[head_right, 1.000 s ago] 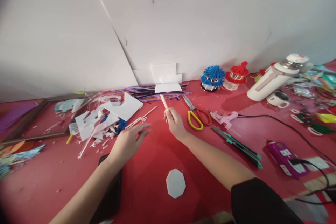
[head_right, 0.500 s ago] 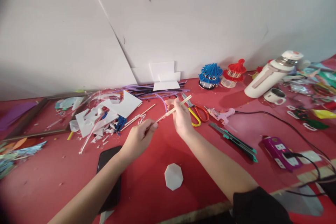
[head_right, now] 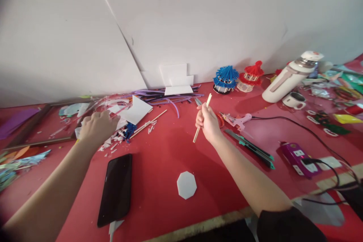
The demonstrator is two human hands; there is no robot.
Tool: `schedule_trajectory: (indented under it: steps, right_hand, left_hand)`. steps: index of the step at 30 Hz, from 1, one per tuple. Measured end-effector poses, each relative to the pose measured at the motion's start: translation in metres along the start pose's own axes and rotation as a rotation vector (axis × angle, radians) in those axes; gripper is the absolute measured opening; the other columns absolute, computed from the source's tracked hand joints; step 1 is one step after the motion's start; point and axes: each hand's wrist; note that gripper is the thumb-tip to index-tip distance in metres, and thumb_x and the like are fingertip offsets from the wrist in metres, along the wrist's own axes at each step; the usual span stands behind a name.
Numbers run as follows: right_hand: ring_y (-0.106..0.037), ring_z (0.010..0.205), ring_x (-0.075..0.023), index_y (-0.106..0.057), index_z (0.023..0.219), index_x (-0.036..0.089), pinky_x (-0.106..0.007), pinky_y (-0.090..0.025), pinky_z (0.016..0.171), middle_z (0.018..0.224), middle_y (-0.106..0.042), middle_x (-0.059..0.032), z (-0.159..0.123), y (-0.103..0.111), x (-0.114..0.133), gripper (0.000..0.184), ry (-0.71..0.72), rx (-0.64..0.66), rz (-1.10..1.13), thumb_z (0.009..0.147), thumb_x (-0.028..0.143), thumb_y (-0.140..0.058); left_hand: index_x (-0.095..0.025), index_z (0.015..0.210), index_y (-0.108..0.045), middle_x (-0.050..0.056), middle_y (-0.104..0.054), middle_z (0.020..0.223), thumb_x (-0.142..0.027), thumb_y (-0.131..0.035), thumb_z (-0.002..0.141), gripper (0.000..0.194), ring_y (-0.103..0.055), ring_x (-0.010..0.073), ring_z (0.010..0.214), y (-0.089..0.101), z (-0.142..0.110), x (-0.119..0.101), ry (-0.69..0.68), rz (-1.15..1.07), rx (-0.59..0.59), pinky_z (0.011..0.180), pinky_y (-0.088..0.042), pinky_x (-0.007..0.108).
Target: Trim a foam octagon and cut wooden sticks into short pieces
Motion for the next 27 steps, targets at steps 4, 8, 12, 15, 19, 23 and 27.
schedule_trajectory:
  steps: [4,8,12,15,19,23,27]
  right_hand:
    - [-0.045,0.048,-0.0087,-0.058,0.091,0.024,-0.024,-0.043,0.049,0.058,-0.048,0.0076,-0.019,0.001,-0.030,0.035,-0.004,0.065,-0.108,0.085,0.058,-0.058]
    - [-0.060,0.068,-0.0115,-0.061,0.102,0.016,-0.028,-0.053,0.063,0.085,-0.063,-0.0009,-0.033,0.006,-0.057,0.028,-0.111,0.179,-0.266,0.093,0.042,-0.056]
    - [-0.064,0.082,-0.0152,-0.059,0.114,0.015,-0.033,-0.056,0.070,0.103,-0.064,-0.0059,-0.035,0.011,-0.067,0.031,-0.146,0.231,-0.404,0.094,0.038,-0.054]
    - [-0.055,0.055,-0.0104,-0.058,0.117,0.017,-0.027,-0.051,0.052,0.082,-0.065,-0.0013,-0.032,0.016,-0.065,0.036,-0.065,0.216,-0.515,0.095,0.043,-0.049]
    - [-0.062,0.077,-0.0174,-0.053,0.130,0.025,-0.039,-0.054,0.075,0.114,-0.065,-0.0087,-0.029,0.020,-0.060,0.050,0.129,0.180,-0.675,0.082,0.034,-0.064]
    - [-0.056,0.113,-0.0268,-0.065,0.118,0.026,-0.050,-0.041,0.103,0.125,-0.061,-0.0101,-0.026,0.022,-0.058,0.042,0.263,0.214,-0.797,0.075,0.025,-0.067]
    - [-0.057,0.113,-0.0267,-0.072,0.100,0.027,-0.049,-0.041,0.104,0.112,-0.064,-0.0080,-0.024,0.025,-0.058,0.024,0.330,0.247,-0.877,0.078,0.023,-0.063]
  left_hand:
    - [-0.003,0.131,-0.047,0.028,-0.043,0.142,-0.035,-0.049,0.086,0.056,-0.035,0.0441,0.133,-0.002,-0.007,-0.015,-0.121,-0.014,-0.024,0.107,-0.027,0.058]
    - [-0.013,0.128,-0.055,0.016,-0.060,0.131,-0.042,-0.042,0.092,0.048,-0.053,0.0322,0.123,-0.010,-0.041,-0.055,-0.356,-0.141,0.116,0.105,-0.039,0.043]
    - [-0.019,0.120,-0.063,0.010,-0.068,0.121,-0.043,-0.041,0.094,0.041,-0.062,0.0259,0.113,-0.017,-0.070,-0.081,-0.540,-0.256,0.266,0.098,-0.047,0.037]
    - [-0.020,0.117,-0.065,0.008,-0.071,0.116,-0.040,-0.045,0.093,0.037,-0.066,0.0243,0.107,-0.025,-0.076,-0.080,-0.614,-0.286,0.361,0.094,-0.050,0.035]
    - [-0.018,0.120,-0.063,0.011,-0.066,0.125,-0.037,-0.048,0.092,0.038,-0.060,0.0266,0.118,-0.041,-0.075,-0.070,-0.637,-0.271,0.410,0.102,-0.045,0.040]
    - [-0.020,0.123,-0.061,0.011,-0.056,0.138,-0.036,-0.055,0.087,0.040,-0.050,0.0290,0.130,-0.046,-0.080,-0.068,-0.636,-0.226,0.433,0.109,-0.038,0.043]
    - [-0.021,0.118,-0.061,0.010,-0.061,0.130,-0.039,-0.045,0.092,0.036,-0.053,0.0278,0.124,-0.024,-0.094,-0.060,-0.564,-0.198,0.380,0.106,-0.040,0.042]
Point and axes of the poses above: each hand's wrist, its own z-axis towards the middle knuckle, its own y-axis out of the back of the hand, x = y × z
